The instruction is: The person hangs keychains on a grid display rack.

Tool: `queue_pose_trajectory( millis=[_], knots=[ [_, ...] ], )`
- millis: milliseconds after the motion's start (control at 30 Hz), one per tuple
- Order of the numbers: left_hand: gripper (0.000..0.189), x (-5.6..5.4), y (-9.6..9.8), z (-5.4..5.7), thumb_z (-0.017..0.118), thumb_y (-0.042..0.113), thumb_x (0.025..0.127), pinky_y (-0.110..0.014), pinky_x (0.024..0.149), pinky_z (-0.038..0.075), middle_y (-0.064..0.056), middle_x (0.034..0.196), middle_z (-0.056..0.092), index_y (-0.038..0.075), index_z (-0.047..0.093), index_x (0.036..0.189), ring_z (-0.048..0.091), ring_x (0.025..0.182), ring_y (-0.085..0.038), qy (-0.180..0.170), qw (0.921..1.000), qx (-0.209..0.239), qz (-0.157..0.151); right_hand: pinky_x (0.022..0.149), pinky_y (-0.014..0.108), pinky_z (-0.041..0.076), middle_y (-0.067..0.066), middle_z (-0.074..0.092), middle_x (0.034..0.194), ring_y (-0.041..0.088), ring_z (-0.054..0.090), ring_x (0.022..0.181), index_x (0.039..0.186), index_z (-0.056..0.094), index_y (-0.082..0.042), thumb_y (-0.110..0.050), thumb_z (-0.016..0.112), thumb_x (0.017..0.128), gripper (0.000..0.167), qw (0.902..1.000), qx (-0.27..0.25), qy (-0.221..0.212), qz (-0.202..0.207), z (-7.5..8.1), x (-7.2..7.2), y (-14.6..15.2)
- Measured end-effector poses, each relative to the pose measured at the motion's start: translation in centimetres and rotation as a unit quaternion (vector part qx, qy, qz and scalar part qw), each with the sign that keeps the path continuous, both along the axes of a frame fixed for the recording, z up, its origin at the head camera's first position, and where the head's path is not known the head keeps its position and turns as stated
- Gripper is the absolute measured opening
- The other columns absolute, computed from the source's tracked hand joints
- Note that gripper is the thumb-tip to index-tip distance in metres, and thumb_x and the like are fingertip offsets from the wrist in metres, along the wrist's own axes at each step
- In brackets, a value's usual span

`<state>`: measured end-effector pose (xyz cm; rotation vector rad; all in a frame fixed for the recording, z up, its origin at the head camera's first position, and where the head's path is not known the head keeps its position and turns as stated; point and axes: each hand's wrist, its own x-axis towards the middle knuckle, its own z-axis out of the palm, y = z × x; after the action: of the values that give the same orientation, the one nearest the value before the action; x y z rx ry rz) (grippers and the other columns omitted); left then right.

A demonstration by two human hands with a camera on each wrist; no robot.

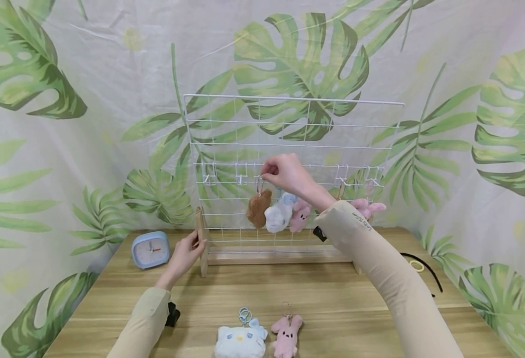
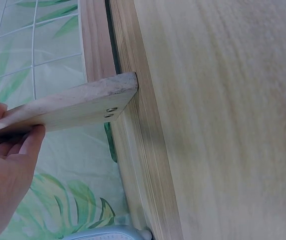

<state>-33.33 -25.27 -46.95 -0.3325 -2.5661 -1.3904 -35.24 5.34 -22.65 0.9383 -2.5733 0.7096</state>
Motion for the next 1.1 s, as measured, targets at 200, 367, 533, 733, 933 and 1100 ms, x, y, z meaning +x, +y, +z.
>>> queue_pose_trajectory(
  millis=[200, 367, 533, 733, 933, 1100],
  knots=[
    [0.042, -0.1, 0.1, -0.1, 0.049, 0.017, 0.105, -0.051, 0.105, 0.05, -0.033, 0.141, 0.051, -0.008, 0.048, 0.138, 0.05, 0.133, -0.045, -0.001, 1.0, -0.001, -0.002, 0.073, 0.027, 0.059, 0.009, 0.077, 0.09, 0.018, 0.07, 0.078, 0.093, 0.076, -0.006, -0.011, 0.069, 0.092, 0.008, 0.9997, -0.02, -0.012, 0.011, 0.3, 0.9, 0.5],
    [0.04, -0.1, 0.0, -0.2, 0.049, 0.017, 0.105, -0.052, 0.105, 0.051, -0.033, 0.141, 0.051, -0.007, 0.049, 0.137, 0.051, 0.133, -0.044, -0.002, 1.0, 0.0, -0.001, 0.074, 0.025, 0.06, 0.009, 0.076, 0.091, 0.017, 0.07, 0.079, 0.095, 0.074, -0.005, -0.01, 0.07, 0.092, 0.007, 0.9985, -0.043, -0.005, 0.033, -0.2, 2.3, 1.2],
    [0.045, 0.0, 0.0, -0.1, 0.048, 0.017, 0.105, -0.052, 0.104, 0.051, -0.032, 0.142, 0.05, -0.007, 0.045, 0.143, 0.05, 0.133, -0.044, 0.0, 1.0, -0.004, -0.003, 0.079, 0.023, 0.061, 0.01, 0.075, 0.096, 0.017, 0.071, 0.084, 0.098, 0.073, -0.003, -0.007, 0.069, 0.091, 0.009, 0.9968, -0.059, 0.014, 0.052, -1.1, 4.3, 1.8],
    [0.046, -0.1, 0.1, 0.0, 0.048, 0.017, 0.105, -0.053, 0.104, 0.051, -0.033, 0.142, 0.05, -0.007, 0.043, 0.144, 0.05, 0.133, -0.045, 0.004, 1.0, -0.005, -0.008, 0.071, 0.018, 0.06, 0.007, 0.076, 0.09, 0.012, 0.069, 0.077, 0.098, 0.073, -0.003, -0.008, 0.071, 0.09, 0.009, 0.9962, -0.038, -0.009, 0.078, -2.8, 6.4, 2.6],
    [0.041, -0.1, 0.0, -0.1, 0.049, 0.017, 0.105, -0.052, 0.103, 0.051, -0.033, 0.139, 0.053, -0.008, 0.05, 0.137, 0.052, 0.131, -0.044, 0.01, 0.9999, -0.005, -0.002, 0.066, 0.015, 0.057, 0.004, 0.075, 0.082, 0.002, 0.064, 0.069, 0.092, 0.074, -0.005, -0.01, 0.074, 0.088, 0.006, 0.9934, -0.004, -0.045, 0.106, -8.3, 7.3, 4.0],
    [0.042, -0.1, 0.0, 0.0, 0.049, 0.018, 0.105, -0.052, 0.103, 0.051, -0.033, 0.14, 0.052, -0.008, 0.049, 0.138, 0.051, 0.132, -0.045, 0.006, 0.9999, -0.008, -0.005, 0.063, 0.013, 0.055, 0.002, 0.075, 0.08, -0.005, 0.06, 0.067, 0.089, 0.075, -0.006, -0.012, 0.073, 0.089, 0.006, 0.9879, 0.015, -0.11, 0.108, -14.5, 7.4, 5.5]
  ],
)
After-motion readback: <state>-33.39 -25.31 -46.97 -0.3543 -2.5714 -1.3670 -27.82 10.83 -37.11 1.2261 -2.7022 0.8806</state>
